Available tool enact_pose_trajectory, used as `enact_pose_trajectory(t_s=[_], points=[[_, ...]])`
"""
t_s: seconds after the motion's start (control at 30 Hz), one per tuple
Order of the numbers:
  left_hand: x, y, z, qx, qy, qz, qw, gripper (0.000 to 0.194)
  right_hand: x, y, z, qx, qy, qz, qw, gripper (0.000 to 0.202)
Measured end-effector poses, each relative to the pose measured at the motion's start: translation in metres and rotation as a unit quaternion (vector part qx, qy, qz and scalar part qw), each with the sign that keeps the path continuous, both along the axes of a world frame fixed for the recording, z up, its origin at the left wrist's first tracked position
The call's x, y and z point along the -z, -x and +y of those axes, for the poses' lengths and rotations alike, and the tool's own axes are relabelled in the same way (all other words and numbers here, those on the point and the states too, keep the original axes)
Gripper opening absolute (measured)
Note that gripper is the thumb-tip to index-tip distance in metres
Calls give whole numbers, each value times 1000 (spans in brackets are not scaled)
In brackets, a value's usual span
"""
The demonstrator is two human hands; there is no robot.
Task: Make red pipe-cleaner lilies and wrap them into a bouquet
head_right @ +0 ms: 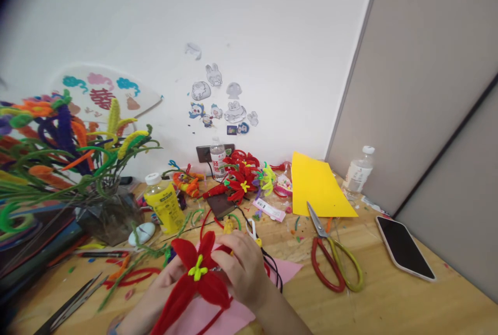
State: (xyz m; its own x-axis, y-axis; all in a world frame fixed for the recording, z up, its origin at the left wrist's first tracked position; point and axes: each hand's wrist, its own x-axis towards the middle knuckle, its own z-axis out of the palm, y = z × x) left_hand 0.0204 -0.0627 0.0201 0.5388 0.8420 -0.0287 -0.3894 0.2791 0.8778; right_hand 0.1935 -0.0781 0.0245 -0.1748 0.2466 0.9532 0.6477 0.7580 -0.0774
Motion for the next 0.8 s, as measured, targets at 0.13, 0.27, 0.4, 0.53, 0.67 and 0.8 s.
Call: enact_pose_trajectory(t_s=[0.13,0.27,0.4,0.53,0.67,0.8], points=[[-7,-1,0,6,-5,16,1000,33,1,2,0,-6,-1,6,1000,16],[-19,-5,-3,11,-2,25,1000,33,-3,4,-2,-9,-9,11,1000,15],[-21,-4,-4,14,-6,33,999,34,-5,4,-2,-6,-9,1,1000,16],[-14,-1,-2,13,-14,49,999,33,-3,3,-2,-4,-3,-13,1000,14],[-14,-1,0,19,-16,51,998,29,-1,3,-2,-8,4,-15,1000,12],[-18,-1,-1,14,-4,54,998,30,1,6,-1,-20,12,6,1000,13]])
